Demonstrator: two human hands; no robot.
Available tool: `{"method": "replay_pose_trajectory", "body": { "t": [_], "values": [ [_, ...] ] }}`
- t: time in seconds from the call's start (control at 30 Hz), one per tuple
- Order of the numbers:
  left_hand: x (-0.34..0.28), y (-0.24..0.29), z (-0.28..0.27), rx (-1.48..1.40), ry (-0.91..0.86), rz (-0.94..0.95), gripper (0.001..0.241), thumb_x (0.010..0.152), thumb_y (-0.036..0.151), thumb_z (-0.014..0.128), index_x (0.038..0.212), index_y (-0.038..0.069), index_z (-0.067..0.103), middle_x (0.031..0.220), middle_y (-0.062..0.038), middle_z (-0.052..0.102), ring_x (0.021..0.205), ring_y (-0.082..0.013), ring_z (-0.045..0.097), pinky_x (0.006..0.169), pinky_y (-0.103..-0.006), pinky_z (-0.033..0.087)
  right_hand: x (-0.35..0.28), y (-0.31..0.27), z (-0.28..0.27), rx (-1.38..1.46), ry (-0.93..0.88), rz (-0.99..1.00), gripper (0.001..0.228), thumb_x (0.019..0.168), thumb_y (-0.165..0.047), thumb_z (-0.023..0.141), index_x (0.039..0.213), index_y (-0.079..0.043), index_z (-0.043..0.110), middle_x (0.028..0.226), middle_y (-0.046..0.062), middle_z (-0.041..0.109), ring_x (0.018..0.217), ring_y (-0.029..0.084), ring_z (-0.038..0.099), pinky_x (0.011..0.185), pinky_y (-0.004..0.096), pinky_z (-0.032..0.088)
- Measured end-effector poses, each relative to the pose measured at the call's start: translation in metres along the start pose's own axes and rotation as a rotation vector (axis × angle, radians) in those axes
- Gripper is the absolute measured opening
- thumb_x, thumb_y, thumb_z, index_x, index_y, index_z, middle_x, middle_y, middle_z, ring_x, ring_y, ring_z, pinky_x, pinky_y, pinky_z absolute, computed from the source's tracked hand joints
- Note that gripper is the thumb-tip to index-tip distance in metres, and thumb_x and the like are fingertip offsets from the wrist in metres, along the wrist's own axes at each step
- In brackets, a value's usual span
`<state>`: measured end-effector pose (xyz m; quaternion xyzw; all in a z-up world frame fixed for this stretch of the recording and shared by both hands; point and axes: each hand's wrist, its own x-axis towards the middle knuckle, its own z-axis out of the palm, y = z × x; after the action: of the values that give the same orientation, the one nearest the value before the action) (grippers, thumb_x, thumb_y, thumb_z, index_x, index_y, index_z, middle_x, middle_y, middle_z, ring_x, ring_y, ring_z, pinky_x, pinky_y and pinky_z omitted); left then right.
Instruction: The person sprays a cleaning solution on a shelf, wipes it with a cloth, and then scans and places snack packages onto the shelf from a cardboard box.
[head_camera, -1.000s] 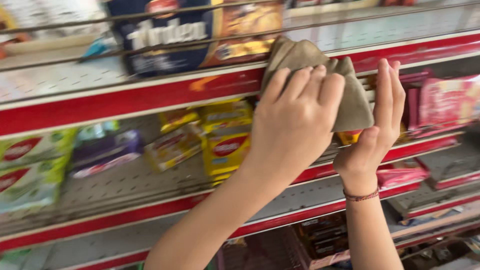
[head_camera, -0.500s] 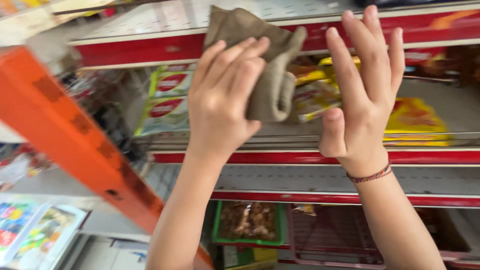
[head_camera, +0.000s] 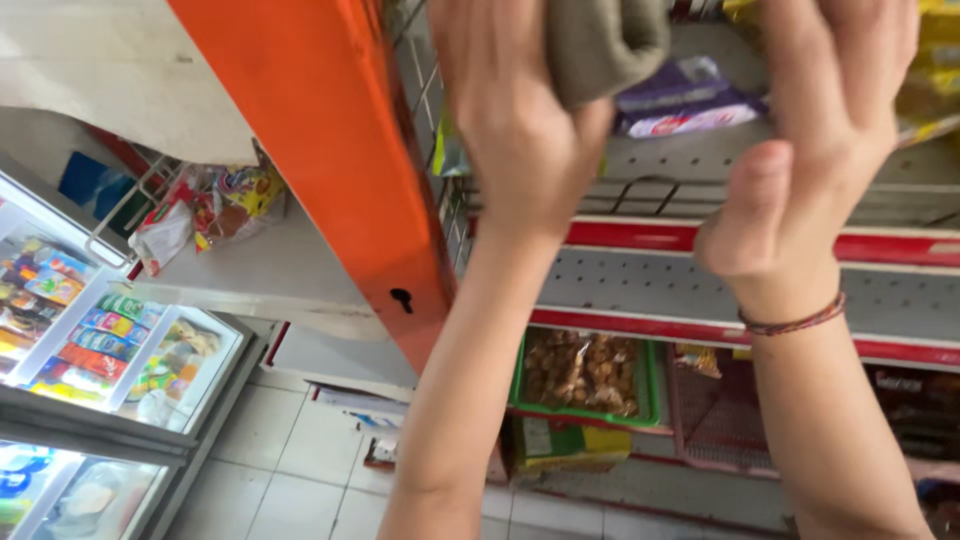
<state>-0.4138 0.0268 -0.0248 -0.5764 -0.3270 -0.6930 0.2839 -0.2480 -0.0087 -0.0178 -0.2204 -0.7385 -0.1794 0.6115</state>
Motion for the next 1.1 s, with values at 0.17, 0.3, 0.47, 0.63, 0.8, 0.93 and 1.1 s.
{"method": "replay_pose_trajectory", "body": {
  "t": [0.17,0.3,0.47,0.63,0.8,0.93,1.1],
  "values": [
    [-0.053,0.020,-0.020,-0.563,-0.028,-0.379,0.043,0.100,0.014,0.071,0.137,0.003,0.055,0.132,-0.012,0.065,0.118,-0.0238,0.070,0.100,-0.0335,0.057,-0.039,-0.009,0.001,0.057,0.040,0.185,0.080,0.112,-0.060,0.024,0.153,0.004,0.048,0.152,0.021,0.047,0.139,0.036,0.053,0.112,0.037,0.041],
    [-0.103,0.055,-0.045,-0.879,-0.302,-0.638,0.039,0.099,0.009,0.068,0.134,-0.002,0.054,0.136,-0.010,0.060,0.119,-0.0193,0.061,0.105,-0.0286,0.054,-0.093,-0.010,-0.011,0.153,0.060,0.373,0.083,0.111,-0.064,0.030,0.160,0.002,0.045,0.160,0.016,0.046,0.149,0.029,0.045,0.125,0.036,0.034],
    [-0.173,0.107,-0.091,-1.272,-0.568,-1.038,0.039,0.107,0.005,0.064,0.141,0.002,0.047,0.126,-0.002,0.055,0.113,-0.0098,0.053,0.104,-0.0232,0.044,-0.195,-0.024,-0.039,0.523,0.089,0.750,0.090,0.107,-0.071,0.048,0.156,0.004,0.041,0.157,0.016,0.048,0.146,0.023,0.045,0.126,0.034,0.035],
    [-0.261,0.144,-0.079,-1.271,-0.790,-1.589,0.060,0.096,0.000,0.065,0.150,0.001,0.040,0.128,-0.006,0.059,0.117,-0.0138,0.057,0.103,-0.0295,0.048,-0.329,-0.039,-0.097,0.494,0.180,1.232,0.054,0.099,-0.042,0.068,0.130,0.002,0.060,0.117,0.003,0.067,0.109,0.010,0.060,0.097,0.027,0.049],
    [-0.368,0.187,-0.065,-1.219,-1.108,-1.888,0.068,0.090,0.001,0.067,0.151,0.006,0.040,0.129,-0.005,0.060,0.118,-0.0149,0.059,0.102,-0.0299,0.048,-0.454,-0.066,-0.162,0.280,0.331,1.563,0.015,0.095,-0.004,0.073,0.104,-0.002,0.062,0.098,-0.004,0.066,0.090,0.003,0.059,0.078,0.021,0.049],
    [-0.464,0.228,-0.053,-0.989,-1.514,-1.919,0.078,0.087,0.006,0.069,0.155,0.016,0.033,0.124,-0.011,0.061,0.112,-0.0185,0.061,0.098,-0.0309,0.050,-0.529,-0.094,-0.216,0.097,0.464,1.743,0.012,0.095,-0.005,0.073,0.102,-0.003,0.063,0.093,-0.004,0.067,0.084,0.002,0.059,0.073,0.020,0.050],
    [-0.566,0.286,-0.042,-0.792,-1.872,-1.408,0.073,0.083,0.007,0.075,0.149,0.011,0.044,0.138,-0.008,0.054,0.120,-0.0184,0.055,0.098,-0.0334,0.049,-0.593,-0.106,-0.291,-0.223,0.581,1.843,0.014,0.096,-0.009,0.073,0.103,-0.003,0.064,0.090,-0.003,0.068,0.078,0.003,0.061,0.065,0.021,0.049]
  ]
}}
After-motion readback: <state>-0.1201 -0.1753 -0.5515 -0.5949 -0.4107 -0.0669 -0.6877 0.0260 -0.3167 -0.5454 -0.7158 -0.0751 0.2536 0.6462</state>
